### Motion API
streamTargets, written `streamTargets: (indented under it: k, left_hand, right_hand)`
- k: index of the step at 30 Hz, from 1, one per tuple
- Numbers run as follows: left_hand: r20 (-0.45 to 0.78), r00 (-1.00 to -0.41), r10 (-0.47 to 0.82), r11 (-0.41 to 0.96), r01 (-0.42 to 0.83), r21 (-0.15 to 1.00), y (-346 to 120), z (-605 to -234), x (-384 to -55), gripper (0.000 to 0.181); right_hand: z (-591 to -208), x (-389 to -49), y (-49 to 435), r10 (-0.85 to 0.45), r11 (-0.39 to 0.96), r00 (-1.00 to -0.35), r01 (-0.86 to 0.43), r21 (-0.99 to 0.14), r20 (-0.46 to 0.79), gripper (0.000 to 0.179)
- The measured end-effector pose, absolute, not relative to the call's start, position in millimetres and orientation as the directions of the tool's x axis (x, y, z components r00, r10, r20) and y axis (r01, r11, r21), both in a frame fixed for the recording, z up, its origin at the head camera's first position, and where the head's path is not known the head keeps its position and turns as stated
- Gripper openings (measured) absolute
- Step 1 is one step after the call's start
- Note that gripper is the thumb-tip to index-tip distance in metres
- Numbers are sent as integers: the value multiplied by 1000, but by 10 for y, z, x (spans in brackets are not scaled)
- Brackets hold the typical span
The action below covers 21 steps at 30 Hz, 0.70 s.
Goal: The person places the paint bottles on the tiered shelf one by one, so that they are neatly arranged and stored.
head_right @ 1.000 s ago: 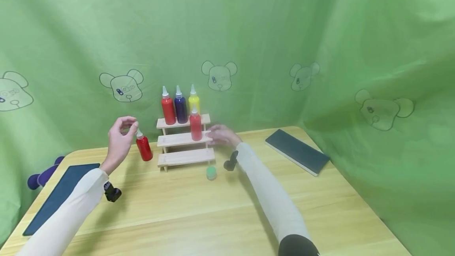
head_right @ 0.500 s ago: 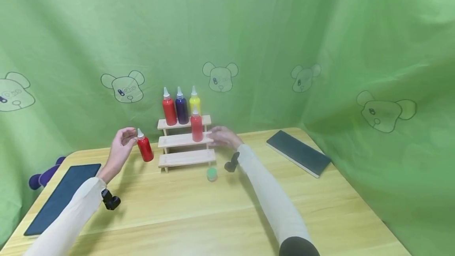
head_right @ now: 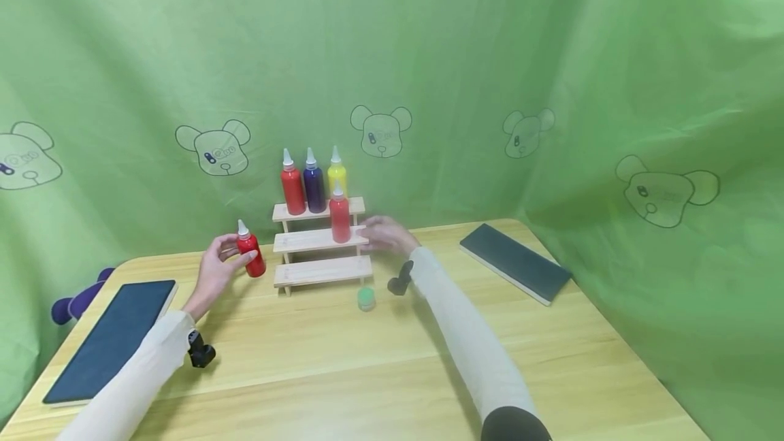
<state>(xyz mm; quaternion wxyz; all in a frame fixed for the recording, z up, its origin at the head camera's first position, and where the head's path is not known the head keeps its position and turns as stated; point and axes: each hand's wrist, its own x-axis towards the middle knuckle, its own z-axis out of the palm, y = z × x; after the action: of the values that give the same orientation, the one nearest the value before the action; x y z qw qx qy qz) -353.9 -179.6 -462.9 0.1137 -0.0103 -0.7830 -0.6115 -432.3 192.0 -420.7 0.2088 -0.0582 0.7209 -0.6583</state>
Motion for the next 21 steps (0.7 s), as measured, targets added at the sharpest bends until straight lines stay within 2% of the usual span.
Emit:
streamTargets:
  k: [11,21]
  left_hand:
    - [205,-956,-209,213,160,964,-1641,-4708,-3590,58]
    - [252,-943,-217,264,192,945,-1664,-4707,-3562,55]
  right_hand:
    - [-4218,-4350,1910,-351,136,-909,190,-972,-226,48]
    - [-4182,-4357,1902,-344,147,-901,227,-963,-265,49]
